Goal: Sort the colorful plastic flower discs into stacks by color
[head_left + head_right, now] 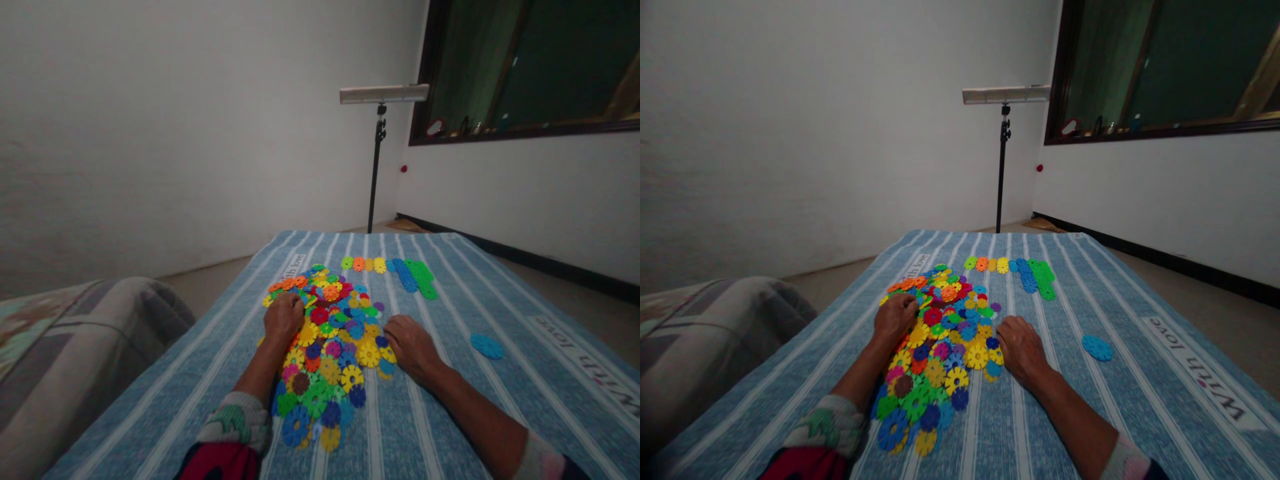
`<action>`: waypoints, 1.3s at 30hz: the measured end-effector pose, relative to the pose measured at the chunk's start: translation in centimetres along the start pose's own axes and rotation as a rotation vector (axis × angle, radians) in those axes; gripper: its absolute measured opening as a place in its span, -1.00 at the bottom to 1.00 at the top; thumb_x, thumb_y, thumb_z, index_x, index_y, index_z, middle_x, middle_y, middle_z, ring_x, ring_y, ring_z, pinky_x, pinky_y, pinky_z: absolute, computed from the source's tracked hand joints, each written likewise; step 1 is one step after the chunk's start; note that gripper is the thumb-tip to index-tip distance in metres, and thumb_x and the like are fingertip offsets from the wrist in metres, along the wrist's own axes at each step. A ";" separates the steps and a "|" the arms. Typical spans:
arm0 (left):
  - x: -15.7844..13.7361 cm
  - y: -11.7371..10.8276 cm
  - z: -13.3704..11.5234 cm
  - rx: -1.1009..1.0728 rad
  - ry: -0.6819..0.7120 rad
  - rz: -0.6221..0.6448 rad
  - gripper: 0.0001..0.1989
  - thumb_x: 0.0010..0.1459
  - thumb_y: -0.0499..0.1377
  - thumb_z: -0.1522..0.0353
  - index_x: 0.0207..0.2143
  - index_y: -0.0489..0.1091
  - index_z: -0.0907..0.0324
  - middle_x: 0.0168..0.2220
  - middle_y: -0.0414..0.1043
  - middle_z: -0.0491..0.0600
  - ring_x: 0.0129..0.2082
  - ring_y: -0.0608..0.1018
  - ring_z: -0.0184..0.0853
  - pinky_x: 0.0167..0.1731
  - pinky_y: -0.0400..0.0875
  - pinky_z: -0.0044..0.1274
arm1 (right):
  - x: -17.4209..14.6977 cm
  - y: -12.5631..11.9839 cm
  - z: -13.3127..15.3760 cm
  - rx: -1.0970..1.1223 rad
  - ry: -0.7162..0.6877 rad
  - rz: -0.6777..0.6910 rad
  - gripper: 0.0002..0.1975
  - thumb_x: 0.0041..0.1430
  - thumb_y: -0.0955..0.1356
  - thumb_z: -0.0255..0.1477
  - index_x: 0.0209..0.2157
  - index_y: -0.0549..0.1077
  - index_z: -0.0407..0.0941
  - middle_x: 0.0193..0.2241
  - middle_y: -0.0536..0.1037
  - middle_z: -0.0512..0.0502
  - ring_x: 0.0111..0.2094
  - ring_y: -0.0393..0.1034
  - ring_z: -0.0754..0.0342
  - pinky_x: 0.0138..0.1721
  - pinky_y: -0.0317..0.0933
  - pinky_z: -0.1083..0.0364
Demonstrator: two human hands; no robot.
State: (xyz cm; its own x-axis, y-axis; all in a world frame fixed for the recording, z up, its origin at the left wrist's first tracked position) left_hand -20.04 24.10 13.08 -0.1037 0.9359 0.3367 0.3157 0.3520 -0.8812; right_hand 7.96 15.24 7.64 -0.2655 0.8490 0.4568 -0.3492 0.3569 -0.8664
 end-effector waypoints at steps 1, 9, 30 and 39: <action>-0.1 -0.2 -0.4 0.019 0.019 -0.007 -0.74 0.17 0.06 0.34 -0.30 0.57 0.11 -0.16 0.57 0.01 -0.12 0.55 -0.24 -0.14 0.37 -0.51 | 0.0 0.0 0.0 0.003 0.002 0.002 -0.82 0.29 0.28 -0.53 -0.35 0.50 -0.09 -0.30 0.51 -0.10 -0.18 0.34 0.02 -0.13 0.13 0.07; -0.7 0.0 -3.6 0.008 0.215 0.055 -0.72 0.20 0.06 0.37 -0.21 0.58 0.13 -0.07 0.52 0.06 -0.04 0.52 -0.20 -0.04 0.37 -0.47 | 0.0 -0.2 0.0 0.019 0.006 0.003 -0.81 0.30 0.28 -0.52 -0.36 0.51 -0.10 -0.28 0.52 -0.11 -0.18 0.34 0.01 -0.13 0.13 0.07; -1.1 1.5 -4.7 -0.045 0.362 0.193 -0.74 0.25 0.03 0.33 -0.38 0.50 0.14 -0.31 0.51 0.02 -0.26 0.51 -0.25 -0.23 0.29 -0.47 | 0.0 -0.3 0.1 0.008 0.037 0.029 -0.81 0.29 0.29 -0.52 -0.36 0.51 -0.10 -0.24 0.54 -0.12 -0.17 0.35 -0.01 -0.13 0.14 0.06; -1.4 1.5 -5.1 -0.155 0.410 0.219 -0.70 0.22 0.03 0.43 -0.23 0.58 0.10 -0.21 0.59 0.01 -0.17 0.56 -0.24 -0.15 0.34 -0.48 | 0.0 -0.1 0.0 0.019 0.024 0.034 -0.79 0.30 0.27 -0.52 -0.36 0.51 -0.10 -0.26 0.54 -0.12 -0.16 0.35 -0.01 -0.10 0.14 0.06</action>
Point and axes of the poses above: each hand's wrist, its own x-axis towards the middle knuckle, its own y-axis out of the palm, z = x × y, the point moved 9 cm from there along x, towards the middle knuckle
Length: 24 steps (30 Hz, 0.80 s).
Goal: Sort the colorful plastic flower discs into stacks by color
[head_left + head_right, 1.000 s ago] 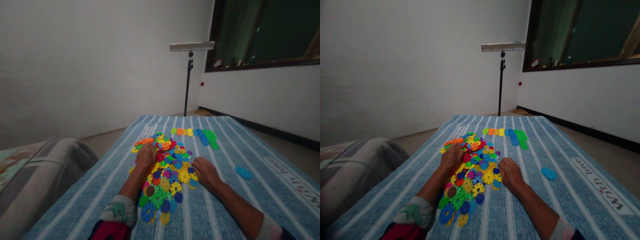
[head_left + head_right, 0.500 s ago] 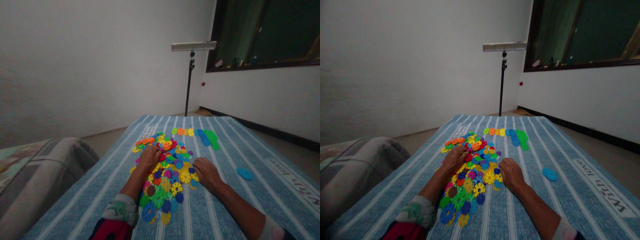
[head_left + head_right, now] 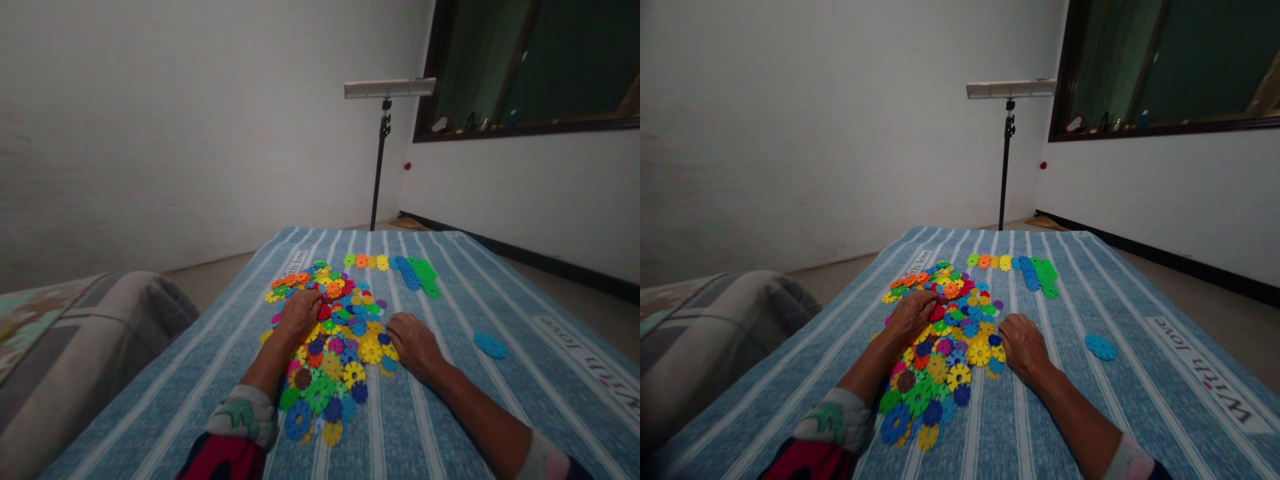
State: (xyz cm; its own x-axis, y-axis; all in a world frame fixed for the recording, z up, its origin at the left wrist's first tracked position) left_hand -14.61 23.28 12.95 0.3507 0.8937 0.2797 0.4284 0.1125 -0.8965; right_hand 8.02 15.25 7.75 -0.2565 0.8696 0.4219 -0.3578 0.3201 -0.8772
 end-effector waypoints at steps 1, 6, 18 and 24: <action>0.0 0.0 0.0 0.001 0.001 0.000 -0.69 0.22 0.02 0.43 -0.23 0.58 0.11 -0.21 0.59 0.02 -0.17 0.56 -0.24 -0.15 0.34 -0.47 | 0.0 0.0 0.0 -0.001 -0.002 -0.001 -0.80 0.30 0.27 -0.51 -0.36 0.51 -0.10 -0.26 0.54 -0.12 -0.17 0.35 0.00 -0.10 0.14 0.06; 0.1 0.2 0.2 -0.018 0.020 -0.004 -0.67 0.22 0.02 0.42 -0.20 0.60 0.10 -0.22 0.60 0.02 -0.19 0.57 -0.24 -0.16 0.36 -0.47 | -0.1 -0.1 0.0 -0.005 -0.004 -0.016 -0.80 0.29 0.27 -0.52 -0.36 0.51 -0.10 -0.26 0.54 -0.13 -0.17 0.35 -0.01 -0.10 0.15 0.06; 0.2 -0.4 -0.7 0.067 0.040 -0.058 -0.70 0.27 0.00 0.35 -0.38 0.50 0.13 -0.37 0.48 0.01 -0.31 0.48 -0.27 -0.20 0.30 -0.46 | -0.1 0.0 -0.1 0.001 -0.022 -0.015 -0.80 0.30 0.27 -0.52 -0.35 0.51 -0.09 -0.27 0.53 -0.11 -0.18 0.35 0.01 -0.12 0.14 0.07; -0.1 0.5 -4.5 0.047 0.247 -0.005 -0.81 0.21 0.02 0.38 -0.34 0.43 0.15 -0.31 0.46 0.02 -0.25 0.46 -0.23 -0.19 0.30 -0.43 | 0.0 0.0 0.0 -0.028 -0.036 -0.013 -0.81 0.30 0.28 -0.50 -0.36 0.50 -0.09 -0.31 0.51 -0.10 -0.21 0.32 0.02 -0.15 0.11 0.07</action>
State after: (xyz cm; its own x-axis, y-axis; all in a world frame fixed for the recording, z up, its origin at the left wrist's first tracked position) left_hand -10.68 21.26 14.03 0.5441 0.7607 0.3541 0.3933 0.1416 -0.9085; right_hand 8.06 15.22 7.76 -0.2841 0.8516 0.4405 -0.3359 0.3419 -0.8777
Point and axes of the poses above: each hand's wrist, its own x-axis towards the middle knuckle, its own y-axis out of the palm, z = x × y, the point moved 9 cm from there along x, towards the middle knuckle
